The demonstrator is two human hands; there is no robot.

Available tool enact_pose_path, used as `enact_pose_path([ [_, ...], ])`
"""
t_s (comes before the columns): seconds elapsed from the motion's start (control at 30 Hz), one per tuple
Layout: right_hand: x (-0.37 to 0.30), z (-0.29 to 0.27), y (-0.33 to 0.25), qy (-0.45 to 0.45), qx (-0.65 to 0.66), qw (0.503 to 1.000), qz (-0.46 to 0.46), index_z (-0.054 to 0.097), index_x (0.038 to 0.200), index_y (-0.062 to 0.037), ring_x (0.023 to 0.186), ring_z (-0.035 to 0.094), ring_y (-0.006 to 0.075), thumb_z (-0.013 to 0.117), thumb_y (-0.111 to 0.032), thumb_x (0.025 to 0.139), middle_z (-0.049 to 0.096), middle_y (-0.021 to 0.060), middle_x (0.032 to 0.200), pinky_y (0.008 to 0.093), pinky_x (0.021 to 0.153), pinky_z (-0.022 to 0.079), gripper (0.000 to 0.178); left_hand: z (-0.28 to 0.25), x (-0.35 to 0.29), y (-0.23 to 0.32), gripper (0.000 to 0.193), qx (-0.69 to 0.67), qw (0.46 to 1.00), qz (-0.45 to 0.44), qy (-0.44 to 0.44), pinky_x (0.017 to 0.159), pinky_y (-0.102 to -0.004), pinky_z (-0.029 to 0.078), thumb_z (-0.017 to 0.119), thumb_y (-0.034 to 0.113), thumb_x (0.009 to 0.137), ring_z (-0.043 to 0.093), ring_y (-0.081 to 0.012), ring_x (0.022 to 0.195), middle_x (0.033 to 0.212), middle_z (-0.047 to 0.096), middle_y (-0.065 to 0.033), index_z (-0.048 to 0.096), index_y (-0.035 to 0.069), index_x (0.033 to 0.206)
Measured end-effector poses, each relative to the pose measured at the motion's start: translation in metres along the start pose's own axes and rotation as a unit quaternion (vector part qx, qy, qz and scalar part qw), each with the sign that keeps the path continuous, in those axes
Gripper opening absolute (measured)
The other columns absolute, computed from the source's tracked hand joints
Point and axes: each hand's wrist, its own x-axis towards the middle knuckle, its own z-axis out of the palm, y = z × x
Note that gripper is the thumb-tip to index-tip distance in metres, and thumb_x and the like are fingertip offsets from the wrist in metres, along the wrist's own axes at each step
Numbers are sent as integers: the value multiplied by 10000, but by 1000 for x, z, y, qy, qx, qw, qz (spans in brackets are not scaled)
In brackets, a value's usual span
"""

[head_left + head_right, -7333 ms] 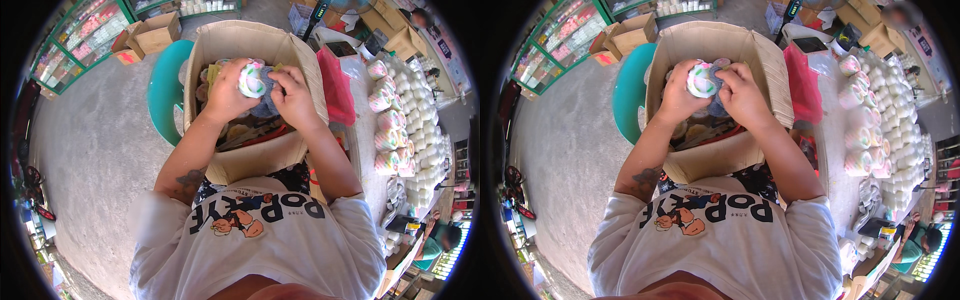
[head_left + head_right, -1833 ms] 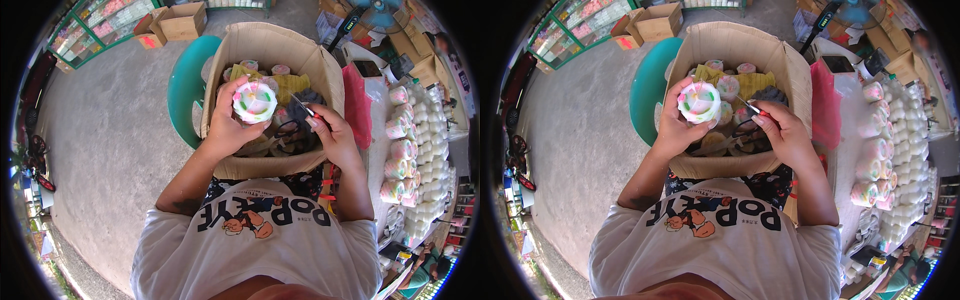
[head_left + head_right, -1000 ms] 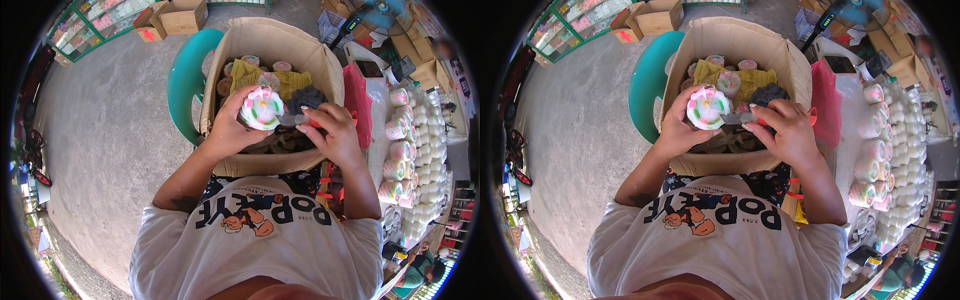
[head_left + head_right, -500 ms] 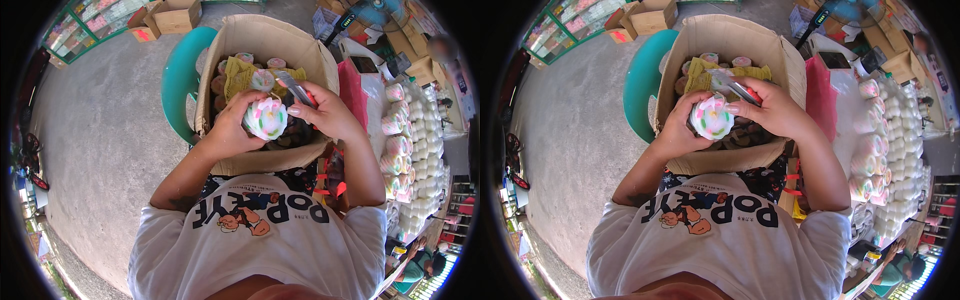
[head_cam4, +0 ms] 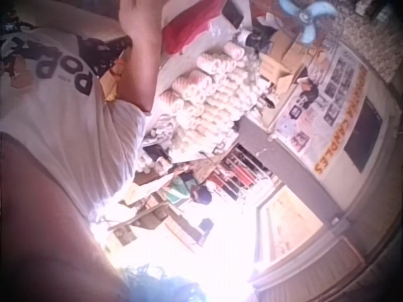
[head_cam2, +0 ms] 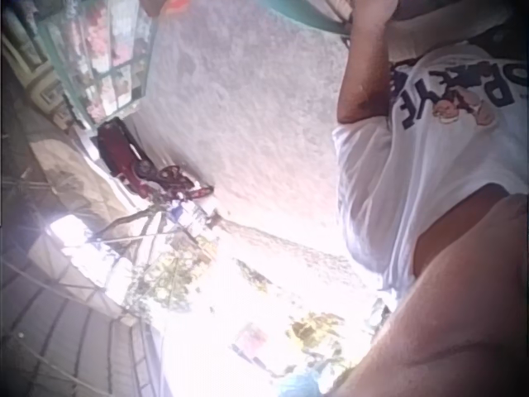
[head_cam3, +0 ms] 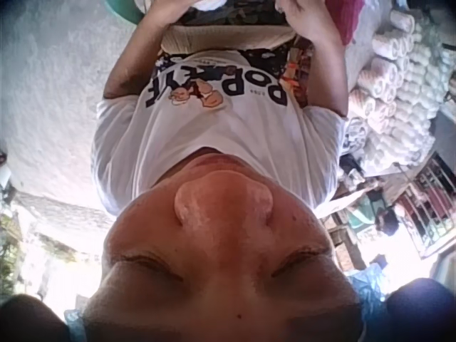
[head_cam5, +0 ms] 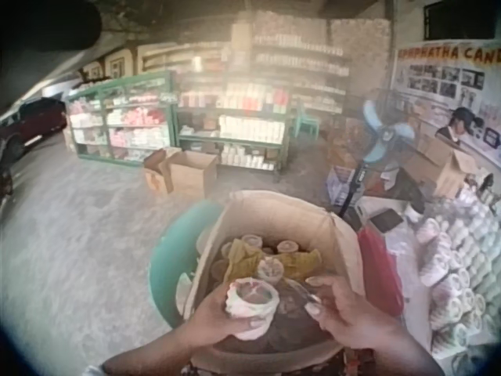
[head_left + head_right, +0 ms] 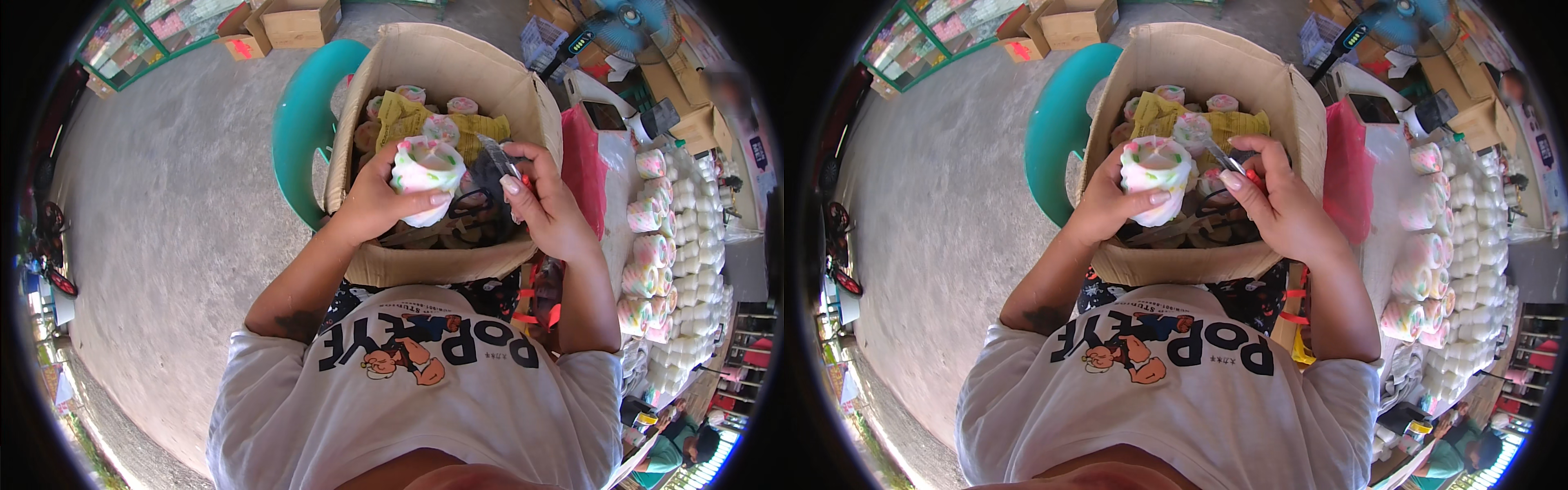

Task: The person repeatedly picks up small cylindrical sponges from a cardboard box, wipes them with a gray cloth, and uses a red-handled utility knife to scrape or trim the sponge surface. The person handles the sponges one at a time, rotating them and returning them to the box after each wipe.

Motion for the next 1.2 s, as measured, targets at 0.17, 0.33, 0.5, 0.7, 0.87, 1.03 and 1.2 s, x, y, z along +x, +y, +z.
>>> enact_pose_path([
  [0.17,-5,3,9,0,-29,1000,-8,489,1112,-30,785,559,132,564,-213,939,568,68,844,278,719,464,262,-11,11,-1,641,-202,970,-137,2,802,-342,517,555,541,873,615,-189,970,1129,591,-101,448,44,1265],
  [0.33,-7,10,4,7,-85,995,-44,538,1091,-39,808,583,143,610,-158,903,589,78,869,274,724,476,233,-5,13,2,629,-266,952,-148,32,851,-356,496,414,594,912,606,-177,1013,1148,598,-96,462,81,1273],
  [0.5,-5,12,3,13,-235,949,-209,649,1035,-118,837,590,203,718,-151,765,600,41,903,331,768,450,281,-7,10,2,580,-215,966,-132,48,854,-342,491,520,521,900,603,-173,1009,1138,596,-90,479,59,1248],
  [0.7,0,27,5,36,-317,909,-268,679,1006,-161,855,572,223,744,-173,700,590,21,915,355,788,421,313,-1,11,-2,587,-170,975,-109,93,839,-304,482,534,512,899,607,-154,953,1064,612,-93,512,-8,1170],
  [0.87,1,30,7,-21,-262,933,-247,668,1025,-129,856,575,232,744,-144,711,590,44,903,352,769,446,323,-3,10,-6,569,-157,976,-119,89,823,-285,477,518,511,909,612,-149,902,1003,625,-96,543,-19,1114],
  [1.03,1,28,11,-65,-201,952,-220,640,1060,-65,851,579,249,737,-63,720,593,84,906,336,760,468,353,-4,12,-12,556,-158,980,-105,66,806,-278,475,505,511,916,607,-138,882,985,629,-90,561,-17,1083],
  [1.2,4,31,13,-58,-214,948,-227,642,1041,-58,831,576,247,736,-64,721,590,79,901,333,749,463,333,-3,12,-10,559,-162,978,-111,73,805,-277,475,506,516,913,606,-134,879,967,631,-86,566,-18,1067],
])
